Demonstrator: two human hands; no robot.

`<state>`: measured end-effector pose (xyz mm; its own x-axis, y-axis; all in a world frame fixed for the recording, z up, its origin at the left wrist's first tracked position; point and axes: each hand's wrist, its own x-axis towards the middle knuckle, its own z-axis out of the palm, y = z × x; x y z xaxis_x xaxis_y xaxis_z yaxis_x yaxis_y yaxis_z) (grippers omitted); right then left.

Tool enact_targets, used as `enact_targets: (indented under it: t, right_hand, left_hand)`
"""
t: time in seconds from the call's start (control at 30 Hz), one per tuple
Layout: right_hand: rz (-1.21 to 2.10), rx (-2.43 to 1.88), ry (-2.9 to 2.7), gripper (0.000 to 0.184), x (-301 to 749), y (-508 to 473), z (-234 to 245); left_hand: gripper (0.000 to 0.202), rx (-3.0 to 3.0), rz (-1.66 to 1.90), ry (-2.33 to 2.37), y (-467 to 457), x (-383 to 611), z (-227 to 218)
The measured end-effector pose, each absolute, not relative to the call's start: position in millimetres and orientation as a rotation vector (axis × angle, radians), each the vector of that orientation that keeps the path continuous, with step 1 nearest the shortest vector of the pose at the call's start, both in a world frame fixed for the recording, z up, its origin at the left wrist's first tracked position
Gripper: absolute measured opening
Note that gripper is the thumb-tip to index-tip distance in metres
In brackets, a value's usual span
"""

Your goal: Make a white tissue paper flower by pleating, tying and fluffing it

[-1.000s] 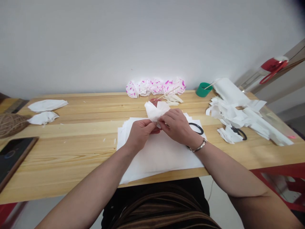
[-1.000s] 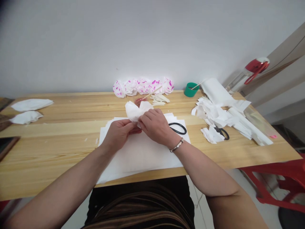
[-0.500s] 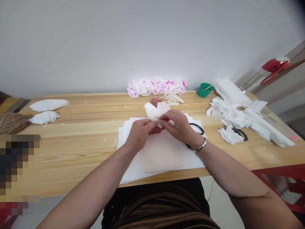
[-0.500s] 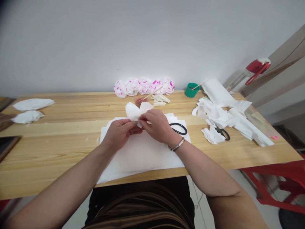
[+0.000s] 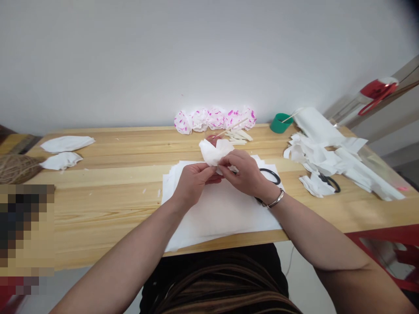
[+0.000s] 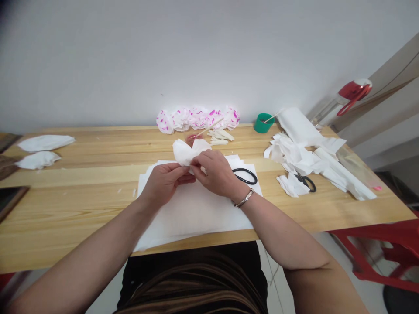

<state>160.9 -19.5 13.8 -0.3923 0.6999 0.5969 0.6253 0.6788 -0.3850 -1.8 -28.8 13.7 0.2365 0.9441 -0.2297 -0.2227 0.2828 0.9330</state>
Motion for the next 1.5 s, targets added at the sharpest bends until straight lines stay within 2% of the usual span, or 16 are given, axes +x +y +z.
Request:
enact_targets:
  t: [0.43,0.83,1.5]
  right_hand:
    - [0.351,-1.064,-1.991,0.007,159.4,-20.9,17.1]
    - [0.073,-1.019,-2.151,0.01,160.5,-20.8,14.2]
    - [0.4,-1.1,-1.981,0.009,158.5,-21.9,17.7]
  left_hand:
    - [0.016,0.92,0.988,0.938,-29.7,-4.0,14.9]
    - [0.014,0.996,1.001,1.035,-29.5,-0.2,14.7]
    - [0.013,0.99,0.999,1.002,-29.5,-2.1,13.6]
